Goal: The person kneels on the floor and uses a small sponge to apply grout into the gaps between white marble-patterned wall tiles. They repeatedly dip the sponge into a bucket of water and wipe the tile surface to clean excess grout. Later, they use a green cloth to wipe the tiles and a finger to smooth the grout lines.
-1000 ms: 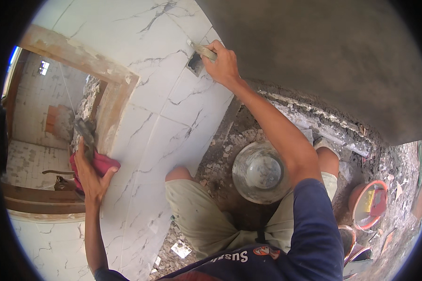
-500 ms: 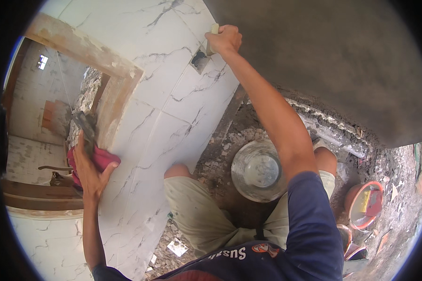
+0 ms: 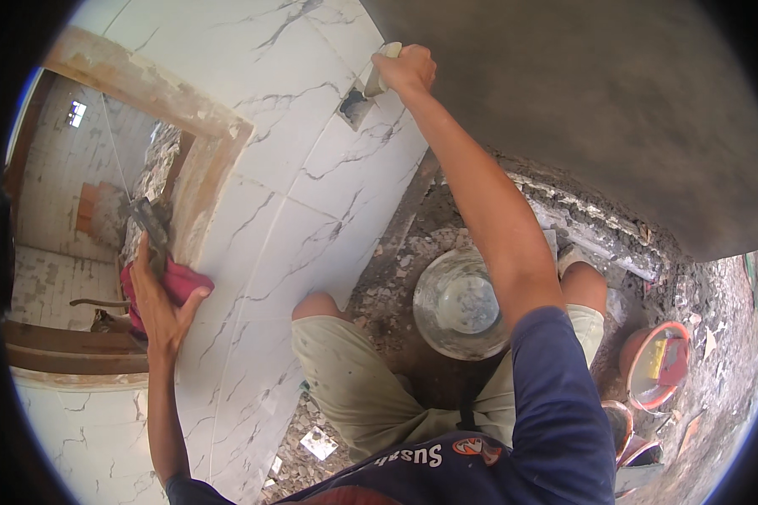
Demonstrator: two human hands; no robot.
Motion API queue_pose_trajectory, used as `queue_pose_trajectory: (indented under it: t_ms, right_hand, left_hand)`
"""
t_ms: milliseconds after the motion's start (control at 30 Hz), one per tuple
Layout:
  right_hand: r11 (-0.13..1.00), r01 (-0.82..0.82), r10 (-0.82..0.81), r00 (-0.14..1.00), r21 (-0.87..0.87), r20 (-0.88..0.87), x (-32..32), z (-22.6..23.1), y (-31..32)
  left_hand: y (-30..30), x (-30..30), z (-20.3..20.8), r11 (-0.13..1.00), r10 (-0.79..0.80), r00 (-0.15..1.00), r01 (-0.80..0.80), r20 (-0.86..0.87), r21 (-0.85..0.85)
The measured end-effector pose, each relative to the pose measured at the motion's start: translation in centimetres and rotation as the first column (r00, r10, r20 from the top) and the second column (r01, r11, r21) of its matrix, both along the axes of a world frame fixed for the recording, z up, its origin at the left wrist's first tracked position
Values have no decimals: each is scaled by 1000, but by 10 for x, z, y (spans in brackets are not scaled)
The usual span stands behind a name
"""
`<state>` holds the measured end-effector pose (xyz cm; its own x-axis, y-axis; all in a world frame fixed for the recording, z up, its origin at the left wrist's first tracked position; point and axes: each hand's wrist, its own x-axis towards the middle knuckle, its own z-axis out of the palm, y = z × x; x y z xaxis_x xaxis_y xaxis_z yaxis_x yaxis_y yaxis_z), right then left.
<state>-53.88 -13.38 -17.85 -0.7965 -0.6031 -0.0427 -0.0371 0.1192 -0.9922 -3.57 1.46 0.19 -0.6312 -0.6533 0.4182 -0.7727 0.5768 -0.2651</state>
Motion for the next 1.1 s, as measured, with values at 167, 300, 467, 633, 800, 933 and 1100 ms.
queue_pose_trajectory:
  t_ms: [167,300,467,633,800,933,1100]
  right_hand:
    - [995,-97,89,980,35,180,21,67,-8]
    - [988,-77,112,957,-135,268,5,70,-6]
    - [987,-87,107,983,-132,147,-3,48,15]
    - [998,7,5,979,-58,206,-17,12,3]
    - [977,-81,123,969,-195,213,-4,28,-4]
    - [991,-54,53,999,-125,-14,-6,11,21]
    - [998,-21,16,997,-62,-77,3,-23,17]
  left_hand:
    - [6,4,6,999,50,998,-50,44,-2]
    - [2,2,3,999,-8,999,10,34,-41]
    - [7,8,8,999,16,1000,-15,26,-28]
    - [1,-1,1,1000,13,1000,-13,13,0]
    - [1,5,3,1000,-7,999,9,39,-27]
    - [6,7,7,1000,13,1000,-13,8,1]
    - [1,6,2,1000,1,1000,-1,26,4]
